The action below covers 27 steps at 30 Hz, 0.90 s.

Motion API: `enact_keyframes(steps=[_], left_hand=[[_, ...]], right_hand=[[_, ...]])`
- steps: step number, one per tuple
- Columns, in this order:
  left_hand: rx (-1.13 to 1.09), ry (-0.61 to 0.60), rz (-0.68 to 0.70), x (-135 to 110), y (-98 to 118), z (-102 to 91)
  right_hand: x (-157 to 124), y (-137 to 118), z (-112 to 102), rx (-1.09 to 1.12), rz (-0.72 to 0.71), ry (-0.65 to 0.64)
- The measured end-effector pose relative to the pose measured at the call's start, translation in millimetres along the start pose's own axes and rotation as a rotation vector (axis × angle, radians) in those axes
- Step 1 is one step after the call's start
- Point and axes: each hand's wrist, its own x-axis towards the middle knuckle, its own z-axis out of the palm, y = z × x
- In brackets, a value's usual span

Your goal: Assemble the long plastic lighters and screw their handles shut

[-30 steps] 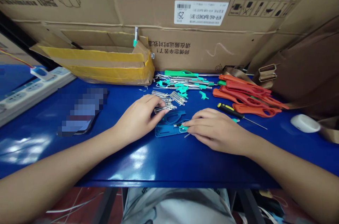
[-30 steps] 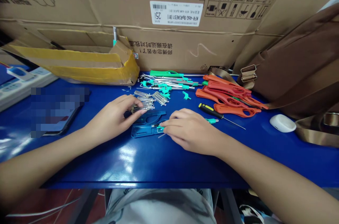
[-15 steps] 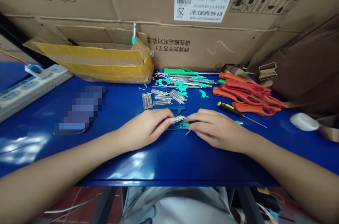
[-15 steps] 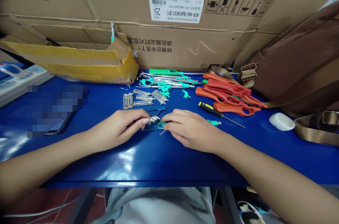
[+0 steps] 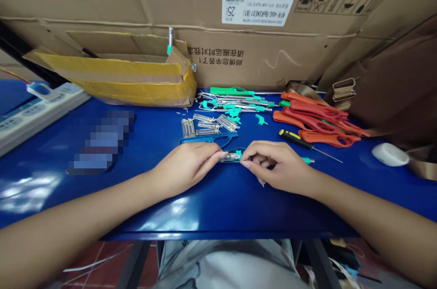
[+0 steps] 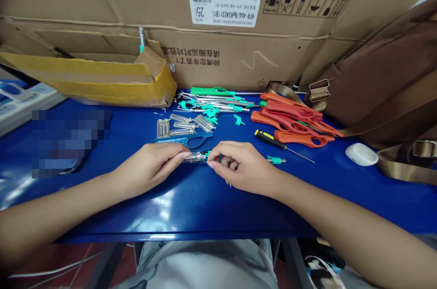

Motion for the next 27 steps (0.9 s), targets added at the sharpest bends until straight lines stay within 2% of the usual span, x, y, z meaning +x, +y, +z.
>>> enact_keyframes(steps=[3,8,14,19,27], left_hand=[[-0.022,-0.008,-0.002,-0.8,0.7,0.4],[-0.053,-0.036,-0.006,-2.6,1.9,1.6],[-0.235,-0.037,-0.058,-0.1,6.3,1.3],[-0.344,-0.002,-0.169,3.2,6.7,2.3],[-0.479,-0.002,-0.219,2.8,8.7,3.8]], right_hand=[[1.0,-0.4,0.3,0.060,0.047,0.015],[2.0,0.1,0.3,0.094,0.033,0.034],[2.9,1.5,1.2,0.086,0.054,0.027],[2.5,1.4,1.6,0.015,0.002,0.039],[2.3,3.6,1.1,-0.071,-0.075,0.014]])
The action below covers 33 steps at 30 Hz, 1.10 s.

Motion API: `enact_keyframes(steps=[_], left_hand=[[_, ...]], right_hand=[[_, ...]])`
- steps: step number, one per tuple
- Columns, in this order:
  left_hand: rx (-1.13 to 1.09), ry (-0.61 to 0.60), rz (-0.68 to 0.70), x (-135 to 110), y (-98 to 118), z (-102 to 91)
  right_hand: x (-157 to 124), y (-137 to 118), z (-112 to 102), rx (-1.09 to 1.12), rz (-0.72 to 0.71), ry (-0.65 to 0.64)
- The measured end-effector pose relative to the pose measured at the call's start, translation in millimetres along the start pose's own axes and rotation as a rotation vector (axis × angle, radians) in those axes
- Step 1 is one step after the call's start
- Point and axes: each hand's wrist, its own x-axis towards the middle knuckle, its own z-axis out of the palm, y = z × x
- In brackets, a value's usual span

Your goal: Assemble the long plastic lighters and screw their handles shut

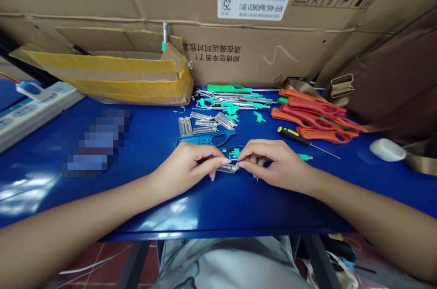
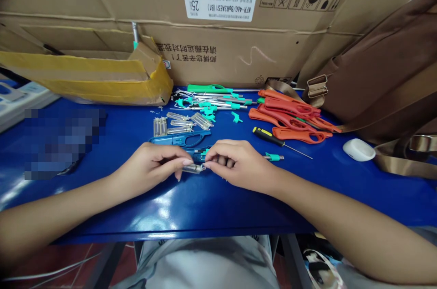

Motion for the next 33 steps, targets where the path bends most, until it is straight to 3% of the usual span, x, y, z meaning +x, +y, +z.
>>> enact_keyframes(steps=[8,16,22,27,33], left_hand=[[-0.251,0.046,-0.139,-0.9,-4.8,1.2],[-0.228,0.053,-0.148,0.2,-4.2,3.5],[-0.183,0.047,-0.131,1.0,-3.7,1.9],[-0.194,-0.017,-0.051,0.3,-6.1,2.8],[0.107,-0.007,0.187,-1.2,-5.9,-0.9]], right_hand=[[-1.4,-1.3,-2.1,-0.074,-0.109,-0.015],[-3.9,-3.9,-4.4,-0.110,-0.150,-0.113],[-3.4,-1.5,-2.2,-0.161,-0.214,-0.094],[-2.6,-0.7,-0.6,-0.150,-0.206,-0.066],[-3.0,0.5,-2.6,-0.158,-0.190,-0.065]])
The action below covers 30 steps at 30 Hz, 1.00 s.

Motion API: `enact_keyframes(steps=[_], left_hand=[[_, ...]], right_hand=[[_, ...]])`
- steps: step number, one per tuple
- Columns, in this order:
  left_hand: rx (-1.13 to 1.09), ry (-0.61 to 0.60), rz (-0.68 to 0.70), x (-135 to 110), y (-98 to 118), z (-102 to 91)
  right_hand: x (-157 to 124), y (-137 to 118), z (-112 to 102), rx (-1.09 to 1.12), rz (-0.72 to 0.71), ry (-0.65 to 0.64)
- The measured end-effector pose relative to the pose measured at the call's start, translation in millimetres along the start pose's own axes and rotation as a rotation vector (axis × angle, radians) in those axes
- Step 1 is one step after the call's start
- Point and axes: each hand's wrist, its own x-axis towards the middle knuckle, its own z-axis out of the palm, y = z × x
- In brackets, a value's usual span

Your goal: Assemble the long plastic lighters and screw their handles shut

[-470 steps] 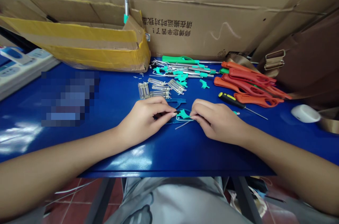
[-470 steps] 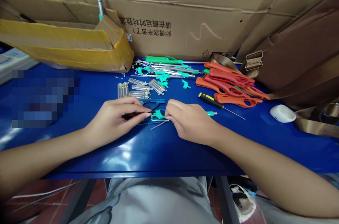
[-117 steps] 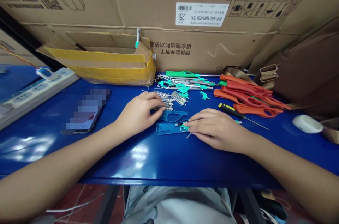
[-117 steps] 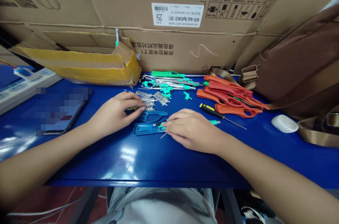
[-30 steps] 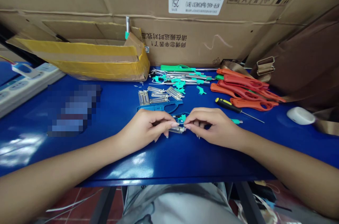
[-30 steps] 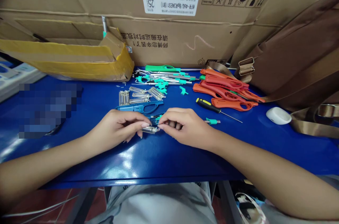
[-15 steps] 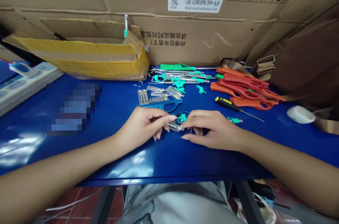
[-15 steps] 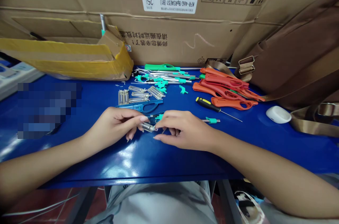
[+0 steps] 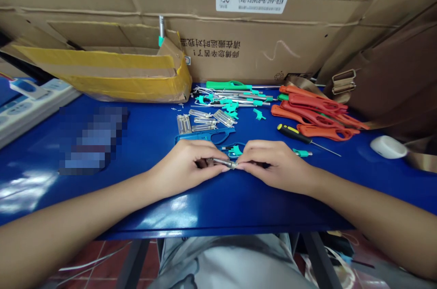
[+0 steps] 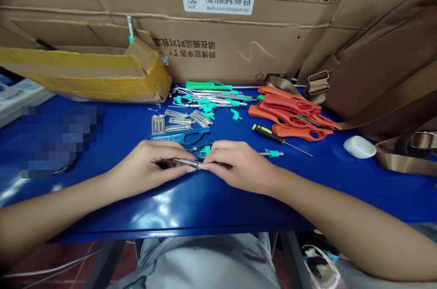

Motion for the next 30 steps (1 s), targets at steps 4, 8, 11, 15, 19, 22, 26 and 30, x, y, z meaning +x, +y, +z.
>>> enact_keyframes(steps=[4,8,11,15,19,22,26,30], left_hand=[[0.075,0.039,0.105,0.7,1.6,-2.5],[0.097,0.091,0.117,0.3,2.0,-2.9],[0.089,0.105,0.085,-0.6,2.3,-2.2],[0.062,0.124,-0.003,-0.2,3.7,-2.2],[0.011,0.108,-0.096,1.4,4.2,-2.7],[-0.017,0.090,-0.119,2.2,3.6,-2.7],[-0.068,0.080,-0.142,2.9,3.4,-2.4],[-0.096,0.068,-0.182,3.0,3.9,-1.8]], right_hand=[[-0.7,-0.4,-0.6,-0.024,0.012,-0.008],[0.4,-1.4,-0.9,-0.028,0.002,-0.008],[1.1,-2.3,-1.7,-0.011,0.048,0.008],[0.5,-4.8,-2.6,0.063,0.128,0.041],[-0.2,-6.7,-1.8,0.228,0.280,0.046],[-0.3,-6.0,-0.6,0.352,0.348,0.043],[0.6,-4.2,-0.1,0.296,0.308,0.053],[1.5,-3.2,-0.6,0.174,0.198,0.077]])
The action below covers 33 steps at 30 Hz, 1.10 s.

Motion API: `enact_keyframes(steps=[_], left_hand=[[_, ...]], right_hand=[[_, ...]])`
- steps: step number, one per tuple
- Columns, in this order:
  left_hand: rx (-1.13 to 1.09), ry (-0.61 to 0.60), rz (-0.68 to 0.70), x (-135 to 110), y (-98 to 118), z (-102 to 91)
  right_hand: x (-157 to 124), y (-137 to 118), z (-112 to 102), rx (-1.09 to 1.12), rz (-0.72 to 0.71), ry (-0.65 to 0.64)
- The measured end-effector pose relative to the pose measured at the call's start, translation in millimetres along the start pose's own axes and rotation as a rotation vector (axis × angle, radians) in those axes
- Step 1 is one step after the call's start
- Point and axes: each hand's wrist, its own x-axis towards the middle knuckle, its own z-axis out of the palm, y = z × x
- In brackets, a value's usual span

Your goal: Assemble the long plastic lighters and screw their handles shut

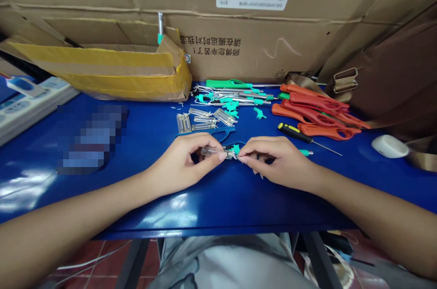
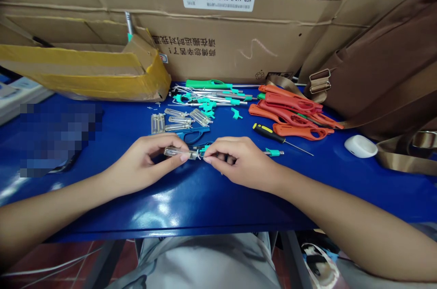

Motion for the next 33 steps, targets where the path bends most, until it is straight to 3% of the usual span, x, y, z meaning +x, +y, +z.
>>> enact_keyframes(steps=[19,33], left_hand=[[-0.005,-0.030,0.004,0.2,0.5,1.5],[0.043,-0.040,0.025,-0.4,2.3,2.5]], right_hand=[[1.2,2.6,1.7,-0.065,-0.080,0.011],[-1.3,2.7,-0.6,-0.184,-0.158,-0.052]])
